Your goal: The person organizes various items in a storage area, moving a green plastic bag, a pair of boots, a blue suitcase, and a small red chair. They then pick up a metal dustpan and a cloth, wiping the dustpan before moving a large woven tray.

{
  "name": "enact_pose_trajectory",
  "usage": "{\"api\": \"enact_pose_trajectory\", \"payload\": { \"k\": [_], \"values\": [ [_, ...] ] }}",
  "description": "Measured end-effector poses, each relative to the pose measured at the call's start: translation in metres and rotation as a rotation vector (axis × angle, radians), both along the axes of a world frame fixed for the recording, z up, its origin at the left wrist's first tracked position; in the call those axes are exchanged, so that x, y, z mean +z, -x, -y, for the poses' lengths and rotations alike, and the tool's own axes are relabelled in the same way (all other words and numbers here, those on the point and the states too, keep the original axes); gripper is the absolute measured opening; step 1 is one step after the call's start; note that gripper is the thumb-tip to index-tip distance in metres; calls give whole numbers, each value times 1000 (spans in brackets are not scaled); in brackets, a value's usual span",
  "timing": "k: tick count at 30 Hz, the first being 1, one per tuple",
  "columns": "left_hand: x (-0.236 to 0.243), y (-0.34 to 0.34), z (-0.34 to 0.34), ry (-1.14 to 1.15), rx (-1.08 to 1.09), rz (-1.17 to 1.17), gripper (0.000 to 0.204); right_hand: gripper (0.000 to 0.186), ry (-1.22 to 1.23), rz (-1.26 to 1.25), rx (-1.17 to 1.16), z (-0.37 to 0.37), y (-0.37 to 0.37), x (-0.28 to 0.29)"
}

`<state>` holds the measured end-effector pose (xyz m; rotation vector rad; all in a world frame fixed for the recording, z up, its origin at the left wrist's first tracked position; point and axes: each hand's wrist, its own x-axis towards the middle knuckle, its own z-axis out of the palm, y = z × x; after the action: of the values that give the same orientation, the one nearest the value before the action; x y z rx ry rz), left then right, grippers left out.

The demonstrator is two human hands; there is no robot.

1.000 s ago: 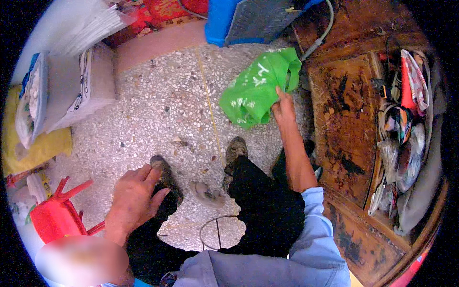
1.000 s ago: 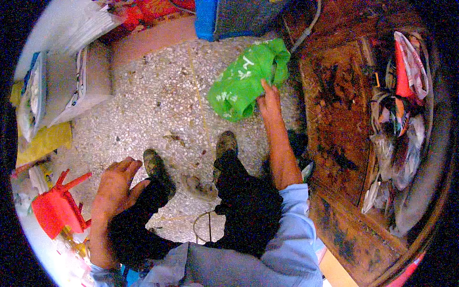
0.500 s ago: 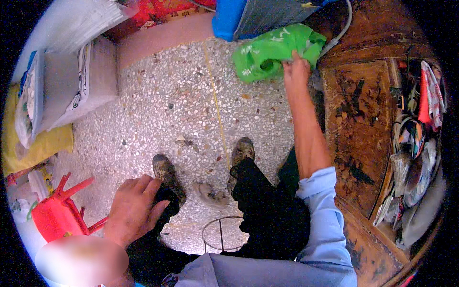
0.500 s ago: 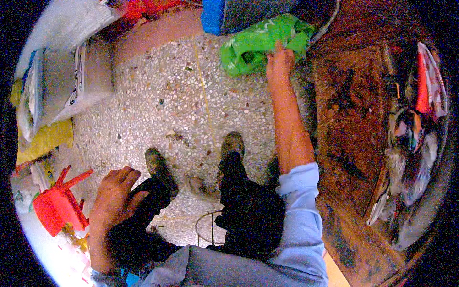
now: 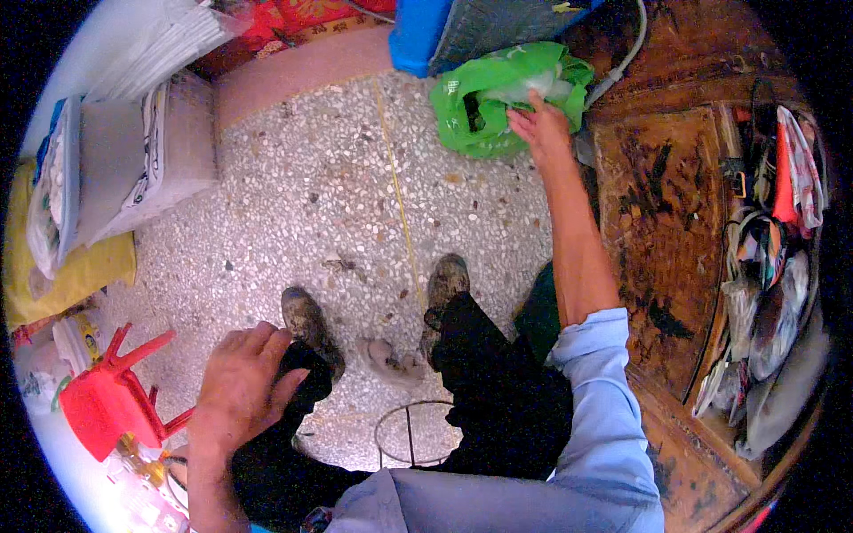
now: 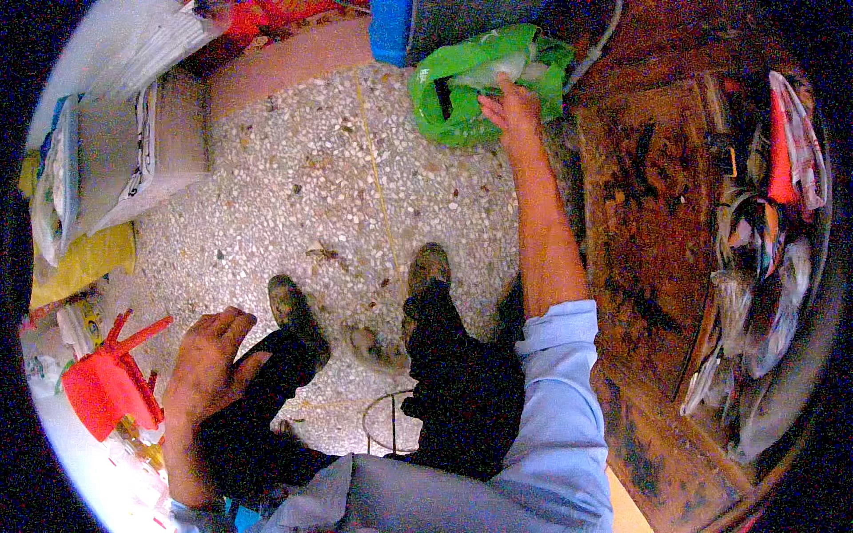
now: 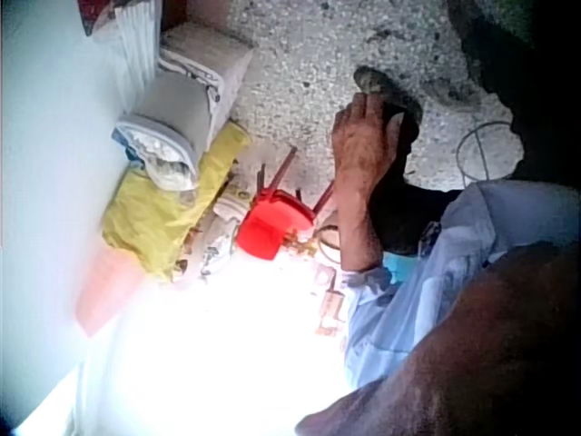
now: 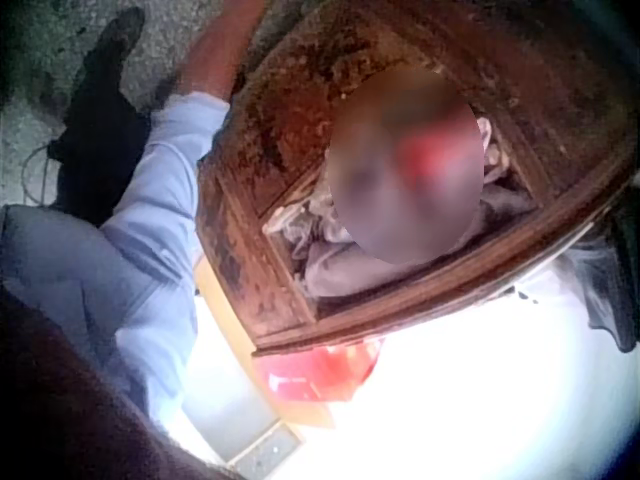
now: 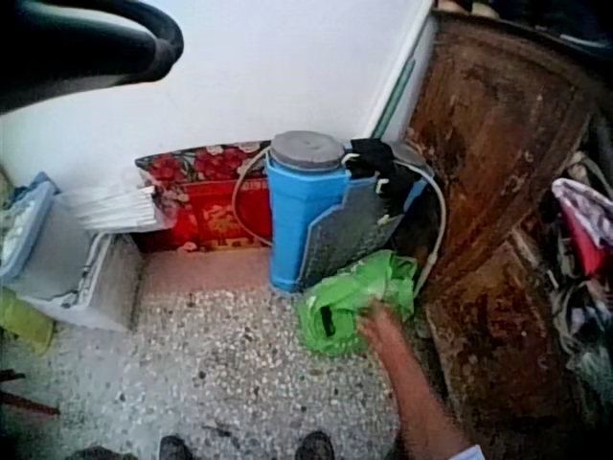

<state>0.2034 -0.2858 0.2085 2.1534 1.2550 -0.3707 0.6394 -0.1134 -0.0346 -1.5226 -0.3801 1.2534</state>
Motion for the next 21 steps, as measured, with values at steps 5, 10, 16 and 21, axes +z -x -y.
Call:
{"api": "enact_pose_trajectory", "payload": {
  "k": [5,10,16,21],
  "values": [
    [0,0,0,4,0,-1,37,53,-26,35,-15,31,2,-3],
    [1,2,-1,-10,-1,-5,37,51,-93,-106,-164,72,2,-35],
    [0,4,0,4,-8,-12,38,61,138,-207,-315,118,4,-74],
    [0,3,-1,10,-16,-13,37,64,80,-383,-223,130,19,-88]
  ]
}}
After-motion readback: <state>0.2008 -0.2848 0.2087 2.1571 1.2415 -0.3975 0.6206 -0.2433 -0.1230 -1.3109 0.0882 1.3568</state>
